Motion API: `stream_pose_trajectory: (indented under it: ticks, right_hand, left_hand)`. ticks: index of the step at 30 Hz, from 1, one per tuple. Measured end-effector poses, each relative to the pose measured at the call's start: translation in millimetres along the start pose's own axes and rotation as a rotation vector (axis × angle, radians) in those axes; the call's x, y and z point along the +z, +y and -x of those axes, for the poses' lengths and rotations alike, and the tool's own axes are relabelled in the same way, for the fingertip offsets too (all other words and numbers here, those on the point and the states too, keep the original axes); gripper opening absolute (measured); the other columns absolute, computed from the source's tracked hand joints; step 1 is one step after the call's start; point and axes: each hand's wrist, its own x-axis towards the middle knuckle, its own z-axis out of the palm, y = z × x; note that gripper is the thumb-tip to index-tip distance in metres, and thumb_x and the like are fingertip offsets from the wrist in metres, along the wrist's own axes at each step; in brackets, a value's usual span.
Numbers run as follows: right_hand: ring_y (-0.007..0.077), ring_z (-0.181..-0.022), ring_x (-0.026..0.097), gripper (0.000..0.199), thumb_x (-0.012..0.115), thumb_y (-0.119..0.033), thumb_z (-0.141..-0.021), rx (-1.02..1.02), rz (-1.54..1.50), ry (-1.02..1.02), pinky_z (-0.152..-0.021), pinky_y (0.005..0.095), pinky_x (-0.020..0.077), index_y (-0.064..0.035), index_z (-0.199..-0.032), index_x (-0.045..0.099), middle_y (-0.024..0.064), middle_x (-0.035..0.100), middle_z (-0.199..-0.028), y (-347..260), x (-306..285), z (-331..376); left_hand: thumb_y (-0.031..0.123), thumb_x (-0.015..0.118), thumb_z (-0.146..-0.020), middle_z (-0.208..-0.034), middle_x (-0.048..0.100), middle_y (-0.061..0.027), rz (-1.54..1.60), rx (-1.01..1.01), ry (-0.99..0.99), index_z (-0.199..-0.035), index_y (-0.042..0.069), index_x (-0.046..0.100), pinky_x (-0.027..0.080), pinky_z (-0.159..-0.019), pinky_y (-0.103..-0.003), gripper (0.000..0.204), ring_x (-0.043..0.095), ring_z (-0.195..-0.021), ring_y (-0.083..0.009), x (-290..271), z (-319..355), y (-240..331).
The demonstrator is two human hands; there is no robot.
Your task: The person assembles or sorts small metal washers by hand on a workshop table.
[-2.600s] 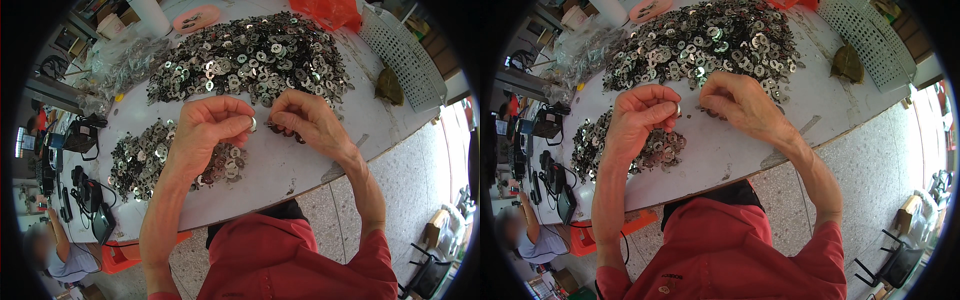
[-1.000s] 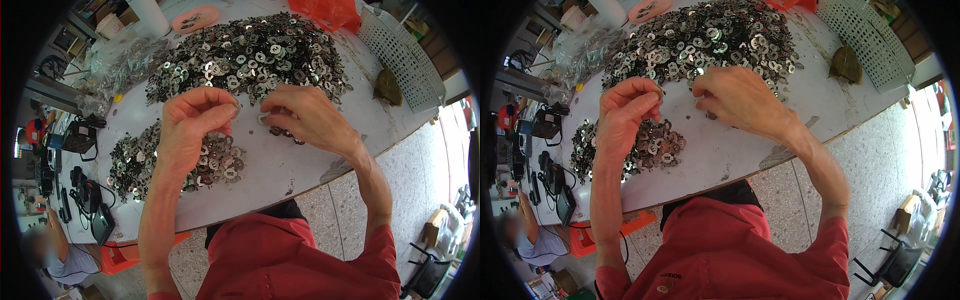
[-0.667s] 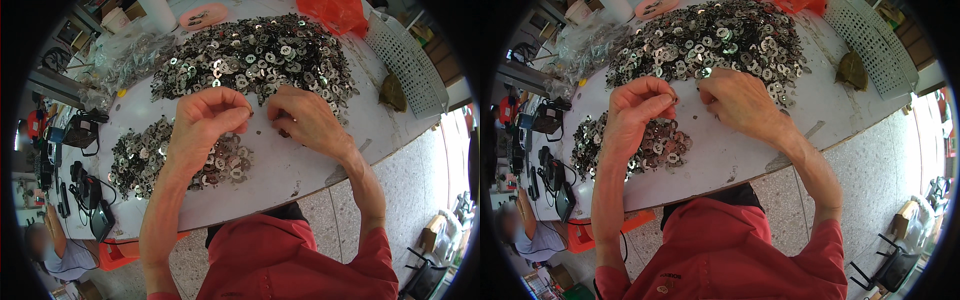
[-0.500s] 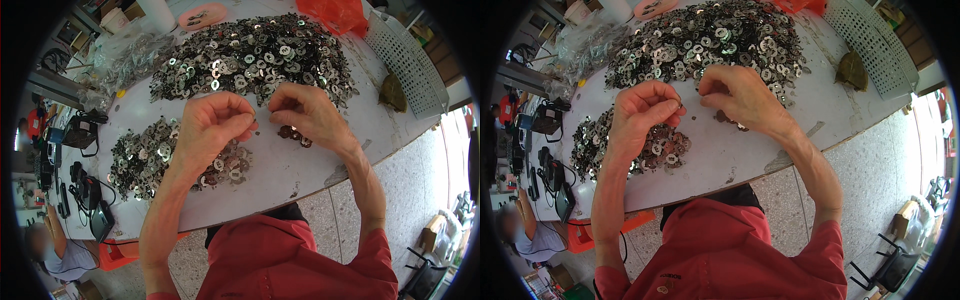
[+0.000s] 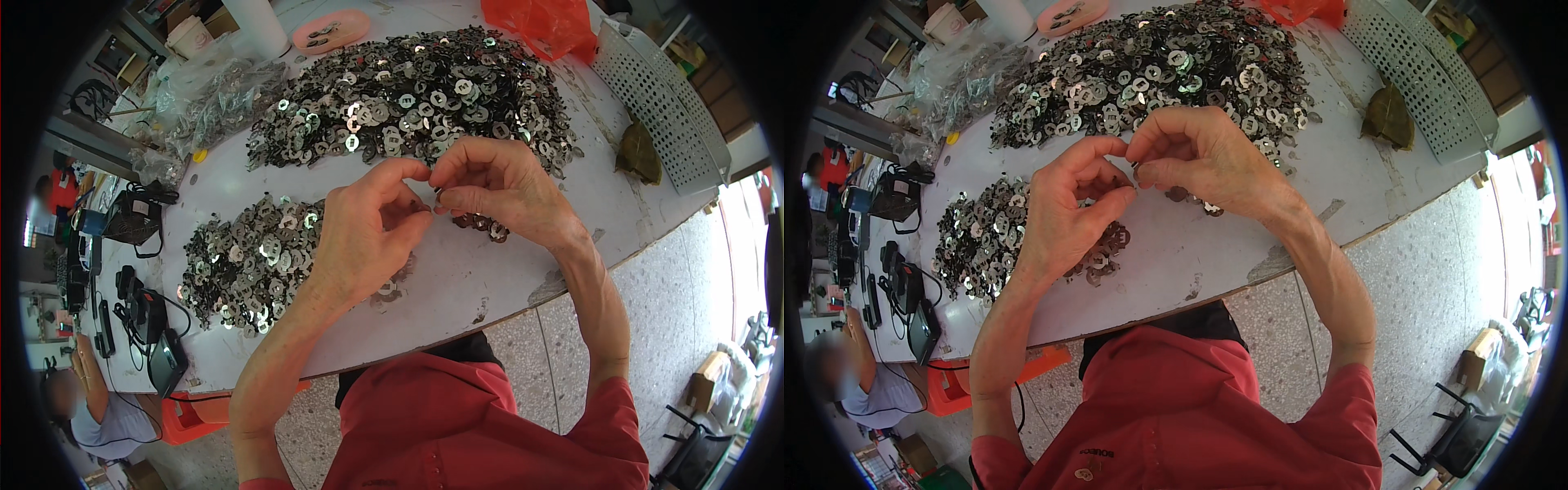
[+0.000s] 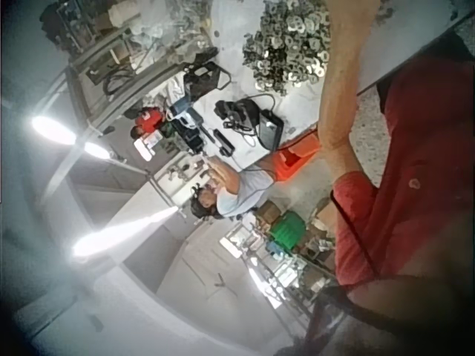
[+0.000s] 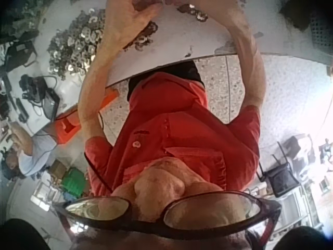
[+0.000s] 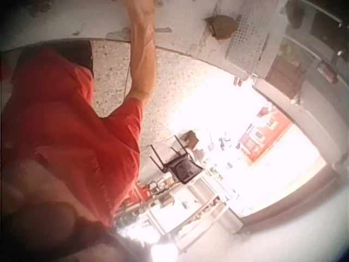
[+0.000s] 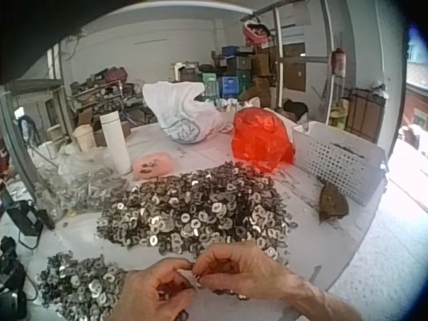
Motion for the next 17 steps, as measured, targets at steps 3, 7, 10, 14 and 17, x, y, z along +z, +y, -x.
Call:
stream_pose_trajectory:
  ticks: [3,7,10,14,17]
  right_hand:
    - [0.0055,-0.072,0.058,0.012,0.066,-0.002,-0.081,0.006,-0.039,-0.014,-0.06,0.0211,0.0473,-0.0021,-0.093,0.063,0.0002,0.064,-0.081,-0.8,0.3,0.5]
    - [0.0062,-0.075,0.06,0.012,0.066,0.001,-0.08,0.035,-0.012,-0.032,-0.063,0.0214,0.0484,-0.0015,-0.092,0.063,0.001,0.065,-0.083,-0.7,0.4,-0.2]
    - [0.0071,-0.076,0.06,0.012,0.066,0.002,-0.079,0.02,-0.016,-0.056,-0.067,0.0216,0.0488,-0.0009,-0.091,0.063,0.0016,0.065,-0.083,-2.5,2.0,-0.1]
    - [0.0091,-0.078,0.061,0.011,0.067,0.001,-0.079,0.037,-0.039,-0.069,-0.072,0.023,0.0495,-0.0008,-0.089,0.064,0.0026,0.065,-0.083,-3.2,2.6,-0.2]
    - [0.0103,-0.08,0.063,0.012,0.068,-0.001,-0.08,-0.004,0.012,-0.068,-0.075,0.024,0.0506,-0.0009,-0.091,0.064,0.0039,0.066,-0.084,-2.9,3.1,0.3]
  left_hand:
    - [-0.004,0.066,-0.075,-0.077,0.068,-0.0069,-0.058,0.011,-0.034,-0.115,0.002,0.056,0.052,-0.066,-0.026,0.042,0.064,-0.068,-0.011,-1.4,0.4,5.8]
    - [-0.005,0.066,-0.074,-0.077,0.069,-0.0075,-0.097,0.053,-0.018,-0.116,0.003,0.056,0.053,-0.067,-0.026,0.043,0.065,-0.068,-0.0127,-0.3,0.9,2.8]
    - [-0.003,0.066,-0.075,-0.074,0.067,-0.0113,-0.077,0.127,0.004,-0.117,0.004,0.053,0.053,-0.061,-0.032,0.045,0.068,-0.065,-0.0242,-0.3,0.6,0.4]
    - [-0.002,0.066,-0.074,-0.075,0.066,-0.0117,-0.106,0.128,-0.01,-0.119,0.005,0.053,0.053,-0.061,-0.033,0.048,0.068,-0.066,-0.0251,0.3,0.8,1.1]
    - [-0.002,0.067,-0.074,-0.075,0.066,-0.0118,-0.118,0.14,-0.008,-0.12,0.005,0.053,0.053,-0.061,-0.033,0.049,0.068,-0.066,-0.025,0.3,0.6,1.4]
